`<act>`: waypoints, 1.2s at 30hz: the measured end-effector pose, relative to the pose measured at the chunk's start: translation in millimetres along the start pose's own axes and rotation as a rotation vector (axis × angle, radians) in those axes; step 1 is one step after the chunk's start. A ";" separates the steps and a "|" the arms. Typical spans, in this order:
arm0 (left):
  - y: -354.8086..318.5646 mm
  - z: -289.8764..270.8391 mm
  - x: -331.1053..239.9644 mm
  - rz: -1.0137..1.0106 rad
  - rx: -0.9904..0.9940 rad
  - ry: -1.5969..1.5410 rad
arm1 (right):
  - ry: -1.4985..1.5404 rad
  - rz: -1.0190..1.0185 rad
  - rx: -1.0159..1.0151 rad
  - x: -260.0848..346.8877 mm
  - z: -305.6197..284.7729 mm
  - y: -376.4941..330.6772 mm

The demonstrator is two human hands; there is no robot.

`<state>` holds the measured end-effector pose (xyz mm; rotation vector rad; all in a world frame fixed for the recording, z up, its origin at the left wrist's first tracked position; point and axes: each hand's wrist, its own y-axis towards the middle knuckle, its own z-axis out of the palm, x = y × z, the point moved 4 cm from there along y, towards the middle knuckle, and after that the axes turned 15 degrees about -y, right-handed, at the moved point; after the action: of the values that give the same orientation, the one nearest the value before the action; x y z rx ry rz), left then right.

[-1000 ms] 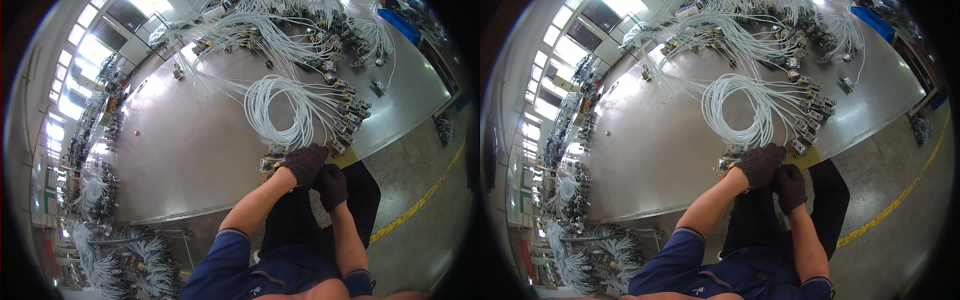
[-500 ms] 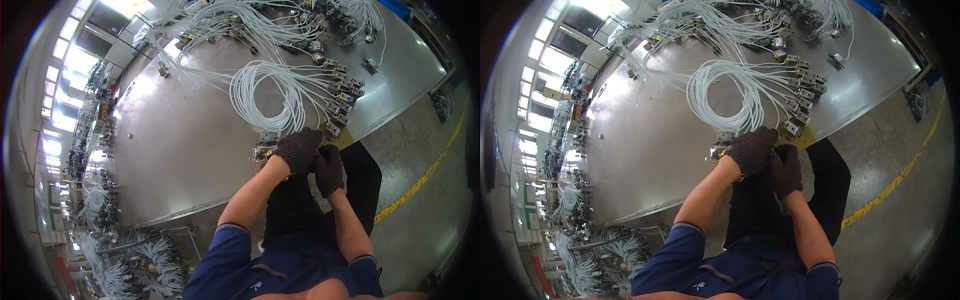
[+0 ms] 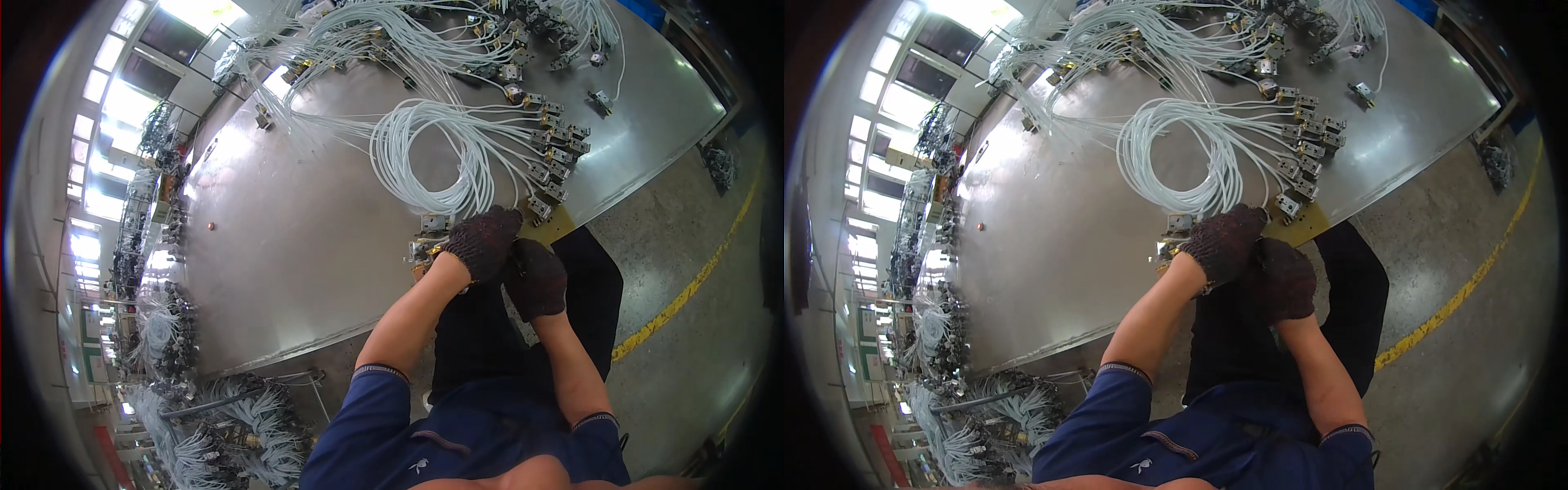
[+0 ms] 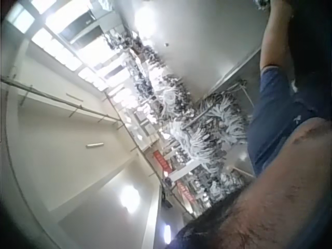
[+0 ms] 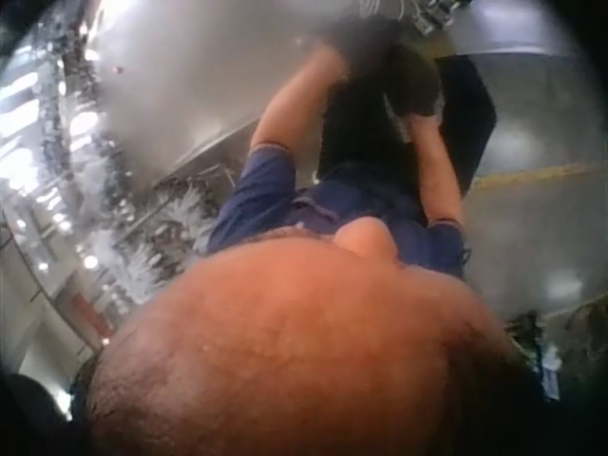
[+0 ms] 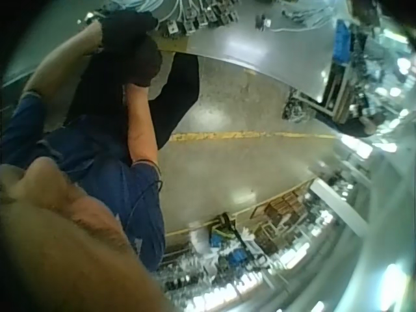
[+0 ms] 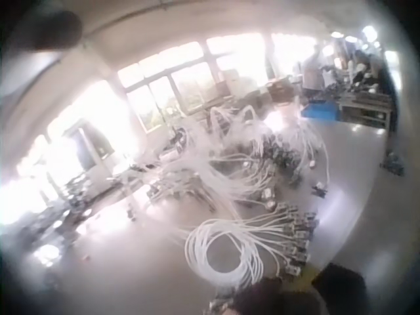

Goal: Connecting and organizing bundles of white wires on a large circular assembly table within a factory.

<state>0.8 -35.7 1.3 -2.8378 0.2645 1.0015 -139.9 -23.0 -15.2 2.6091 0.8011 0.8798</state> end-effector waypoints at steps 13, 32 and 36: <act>0.5 -0.9 -1.4 -0.049 0.036 0.018 | 0.698 0.185 0.451 -43.9 31.2 -6.3; 1.7 -1.8 -5.9 -0.077 0.069 0.089 | 0.731 0.538 0.407 -31.6 30.3 -17.7; 1.6 1.4 -2.5 -0.065 0.063 0.108 | 0.766 0.594 0.410 -33.5 33.0 -18.8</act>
<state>-2.3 -36.8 1.7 -2.8277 0.2089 0.8142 -149.3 -29.8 -64.5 2.9017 0.3498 2.1654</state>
